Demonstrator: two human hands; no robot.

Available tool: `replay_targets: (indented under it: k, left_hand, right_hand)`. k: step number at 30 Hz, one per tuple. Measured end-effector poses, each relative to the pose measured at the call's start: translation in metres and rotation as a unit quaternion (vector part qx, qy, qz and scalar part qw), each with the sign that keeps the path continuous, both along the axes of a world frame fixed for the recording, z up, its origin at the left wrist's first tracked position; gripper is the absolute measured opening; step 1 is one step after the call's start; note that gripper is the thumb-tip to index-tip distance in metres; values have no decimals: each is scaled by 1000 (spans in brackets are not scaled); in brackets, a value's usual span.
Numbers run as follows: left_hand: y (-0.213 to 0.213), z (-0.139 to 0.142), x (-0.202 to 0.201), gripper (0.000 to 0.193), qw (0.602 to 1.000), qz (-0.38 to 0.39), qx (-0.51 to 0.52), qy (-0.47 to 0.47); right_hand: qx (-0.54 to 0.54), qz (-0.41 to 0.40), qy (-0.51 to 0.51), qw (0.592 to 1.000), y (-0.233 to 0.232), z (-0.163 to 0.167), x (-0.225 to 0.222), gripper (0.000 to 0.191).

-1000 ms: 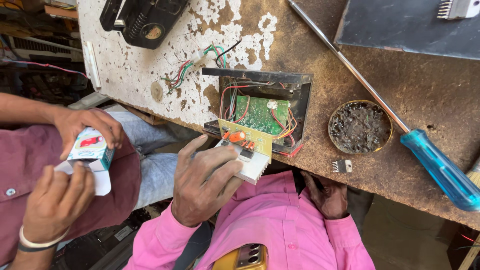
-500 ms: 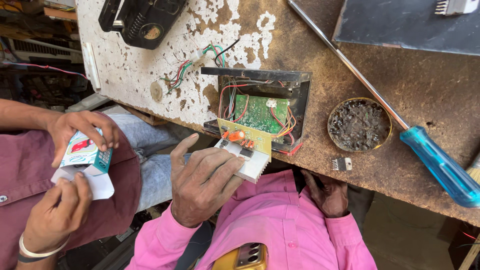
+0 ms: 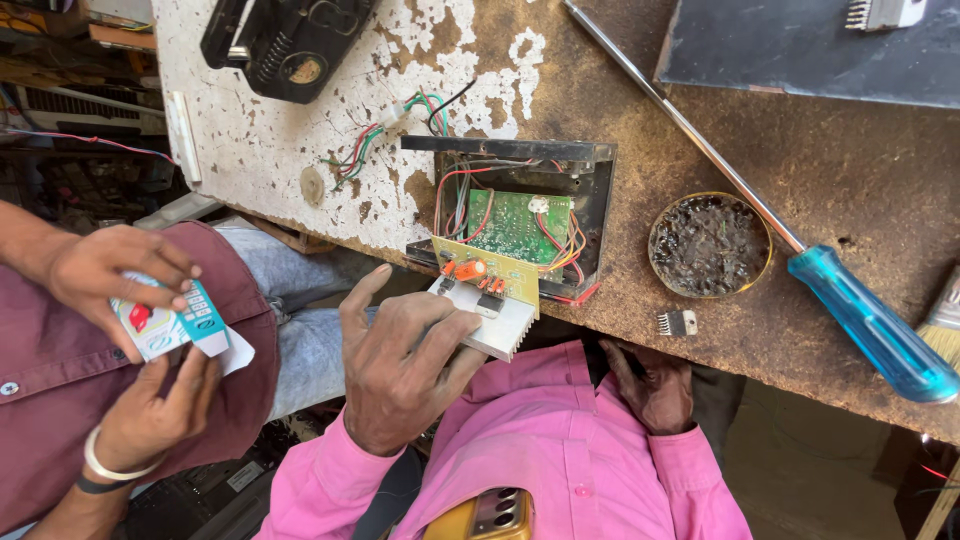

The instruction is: The person repairs an electronic device by soldering a small component onto a circuit board. They use a soldering iron and a screwdriver to manipulate the board and components, then reassemble the device casing.

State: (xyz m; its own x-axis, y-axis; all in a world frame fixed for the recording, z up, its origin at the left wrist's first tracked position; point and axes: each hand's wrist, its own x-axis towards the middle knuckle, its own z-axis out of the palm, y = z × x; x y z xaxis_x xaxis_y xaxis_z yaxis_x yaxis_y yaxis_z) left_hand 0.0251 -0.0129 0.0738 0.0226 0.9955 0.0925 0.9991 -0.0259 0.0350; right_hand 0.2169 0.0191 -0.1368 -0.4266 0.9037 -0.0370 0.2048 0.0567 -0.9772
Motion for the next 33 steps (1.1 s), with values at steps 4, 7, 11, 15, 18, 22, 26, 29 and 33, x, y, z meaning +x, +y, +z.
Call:
replay_targets:
  k: [4, 7, 11, 15, 18, 22, 26, 29, 33]
  left_hand:
    - [3, 1, -1, 33, 1000, -19, 3, 12]
    - [3, 1, -1, 32, 999, -24, 9, 20]
    - [3, -1, 0, 33, 999, -26, 25, 23]
    - [4, -6, 0, 33, 998, -34, 45, 25]
    - [6, -10, 1, 32, 997, -37, 65, 16]
    - [6, -15, 3, 32, 996, -37, 85, 1]
    - [8, -22, 4, 34, 994, -34, 100, -29]
    - [9, -27, 5, 34, 993, -31, 108, -44]
    - [9, -34, 5, 31, 991, -29, 115, -60]
  right_hand:
    - [-28, -8, -3, 1000, 3, 5, -3, 20]
    - [-38, -9, -3, 999, 5, 9, -4, 19]
    - [-20, -7, 2, 1000, 7, 11, -4, 19]
    - [-13, -2, -5, 1000, 6, 8, -2, 17]
    - [-30, 8, -78, 996, 6, 10, 1, 15]
    - [145, -3, 34, 989, 4, 23, 17, 15]
    - [210, -8, 139, 968, 13, 64, 37, 17]
    - [209, 5, 79, 975, 26, 89, 34, 33]
    - [109, 95, 77, 987, 45, 94, 12, 63]
